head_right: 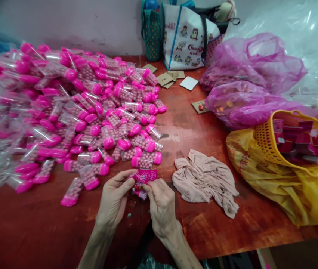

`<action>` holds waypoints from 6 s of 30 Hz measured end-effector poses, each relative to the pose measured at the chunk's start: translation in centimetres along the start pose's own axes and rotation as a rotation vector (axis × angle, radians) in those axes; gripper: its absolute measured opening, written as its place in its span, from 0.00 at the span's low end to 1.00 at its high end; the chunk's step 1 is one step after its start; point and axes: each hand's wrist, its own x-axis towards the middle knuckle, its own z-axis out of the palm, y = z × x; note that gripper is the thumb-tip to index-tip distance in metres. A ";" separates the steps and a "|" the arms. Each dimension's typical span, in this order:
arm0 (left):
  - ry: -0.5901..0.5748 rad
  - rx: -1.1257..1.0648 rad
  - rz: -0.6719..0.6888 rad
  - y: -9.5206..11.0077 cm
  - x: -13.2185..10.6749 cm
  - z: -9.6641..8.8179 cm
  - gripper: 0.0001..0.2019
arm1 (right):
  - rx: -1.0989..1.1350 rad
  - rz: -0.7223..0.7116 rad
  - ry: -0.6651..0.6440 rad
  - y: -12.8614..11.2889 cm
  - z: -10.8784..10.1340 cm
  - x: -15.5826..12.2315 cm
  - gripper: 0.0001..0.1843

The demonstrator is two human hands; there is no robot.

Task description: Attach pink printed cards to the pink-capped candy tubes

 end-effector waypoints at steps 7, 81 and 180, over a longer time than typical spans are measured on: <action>-0.122 0.200 0.220 0.3 0.1 -0.7 0.05 | -0.051 0.008 -0.033 0.1 0.0 0.0 0.15; 0.176 -0.097 0.339 2.0 1.3 -4.5 0.06 | 0.571 0.477 -0.288 -3.3 0.2 2.6 0.11; -0.214 -0.310 -0.111 1.7 0.4 -3.8 0.17 | 0.177 -0.164 0.029 -2.0 5.3 -0.1 0.11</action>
